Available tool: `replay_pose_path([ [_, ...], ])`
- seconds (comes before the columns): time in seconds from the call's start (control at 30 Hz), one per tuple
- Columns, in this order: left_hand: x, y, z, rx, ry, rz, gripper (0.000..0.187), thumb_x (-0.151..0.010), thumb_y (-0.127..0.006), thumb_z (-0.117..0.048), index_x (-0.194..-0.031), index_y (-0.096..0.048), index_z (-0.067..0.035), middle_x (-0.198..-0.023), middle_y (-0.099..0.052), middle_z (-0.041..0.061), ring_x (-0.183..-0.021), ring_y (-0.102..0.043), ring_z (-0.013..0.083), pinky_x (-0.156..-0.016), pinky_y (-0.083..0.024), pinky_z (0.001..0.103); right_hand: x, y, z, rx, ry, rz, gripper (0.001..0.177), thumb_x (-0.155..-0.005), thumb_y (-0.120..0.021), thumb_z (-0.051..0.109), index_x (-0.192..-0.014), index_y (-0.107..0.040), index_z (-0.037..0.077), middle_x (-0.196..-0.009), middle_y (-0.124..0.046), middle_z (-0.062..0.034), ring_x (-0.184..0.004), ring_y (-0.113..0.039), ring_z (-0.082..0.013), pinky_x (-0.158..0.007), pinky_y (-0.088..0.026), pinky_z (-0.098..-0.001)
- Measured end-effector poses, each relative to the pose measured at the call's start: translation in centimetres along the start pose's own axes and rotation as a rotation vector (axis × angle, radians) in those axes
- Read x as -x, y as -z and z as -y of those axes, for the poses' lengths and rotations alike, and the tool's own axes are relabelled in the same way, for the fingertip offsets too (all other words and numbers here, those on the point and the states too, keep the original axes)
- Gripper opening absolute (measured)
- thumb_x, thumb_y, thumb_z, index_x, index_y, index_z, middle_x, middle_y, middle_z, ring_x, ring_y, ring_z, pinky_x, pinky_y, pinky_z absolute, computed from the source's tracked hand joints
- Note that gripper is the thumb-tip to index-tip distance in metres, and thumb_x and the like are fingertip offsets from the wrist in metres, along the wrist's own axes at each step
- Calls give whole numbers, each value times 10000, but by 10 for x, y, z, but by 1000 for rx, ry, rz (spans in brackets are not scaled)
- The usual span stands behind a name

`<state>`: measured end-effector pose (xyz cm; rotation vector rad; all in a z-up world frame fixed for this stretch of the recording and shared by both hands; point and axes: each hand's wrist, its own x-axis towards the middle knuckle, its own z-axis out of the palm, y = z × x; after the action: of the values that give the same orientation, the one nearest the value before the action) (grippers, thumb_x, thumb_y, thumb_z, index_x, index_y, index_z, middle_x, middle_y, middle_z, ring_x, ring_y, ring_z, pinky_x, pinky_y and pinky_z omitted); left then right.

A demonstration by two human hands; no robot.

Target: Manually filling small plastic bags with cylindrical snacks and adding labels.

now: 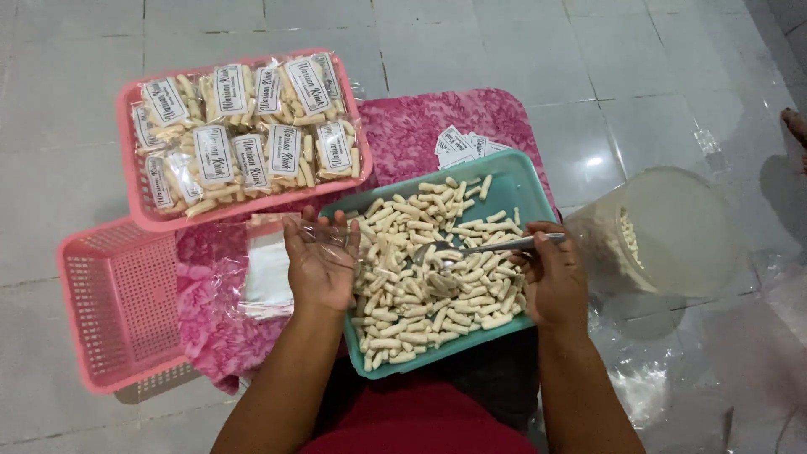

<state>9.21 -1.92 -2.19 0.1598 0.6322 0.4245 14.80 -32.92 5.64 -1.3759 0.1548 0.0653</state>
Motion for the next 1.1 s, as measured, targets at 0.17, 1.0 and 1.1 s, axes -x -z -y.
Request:
replay_pose_path([
  [0.17, 1, -4, 2, 25, 20, 6, 410, -937, -660, -549, -1154, -728, -208, -948, -751, 6, -1063, -736, 269, -1054, -571, 560, 6, -15, 26, -38, 106, -6, 195, -1068, -518, 105, -1220, -612, 27, -1015, -669, -110, -822, -713, -176, -749, -649, -277],
  [1.0, 0, 15, -11, 167, 206, 106, 308, -943, -695, -416, -953, -793, -125, -897, -797, 66, -1150, -719, 284, -1155, -434, 647, 7, -4, 41, 450, 941, 106, 147, -1067, -539, -6, -1129, -630, -104, -961, -670, -246, -765, -691, -325, -750, -585, -445],
  [1.1, 3, 13, -14, 148, 194, 79, 304, -950, -683, -415, -975, -788, -130, -912, -795, 60, -1144, -721, 280, -1151, -444, 649, -14, 2, 40, 604, 843, 43, 162, -1122, -559, -7, -1200, -658, -108, -1080, -701, -259, -934, -708, -328, -848, -577, -443],
])
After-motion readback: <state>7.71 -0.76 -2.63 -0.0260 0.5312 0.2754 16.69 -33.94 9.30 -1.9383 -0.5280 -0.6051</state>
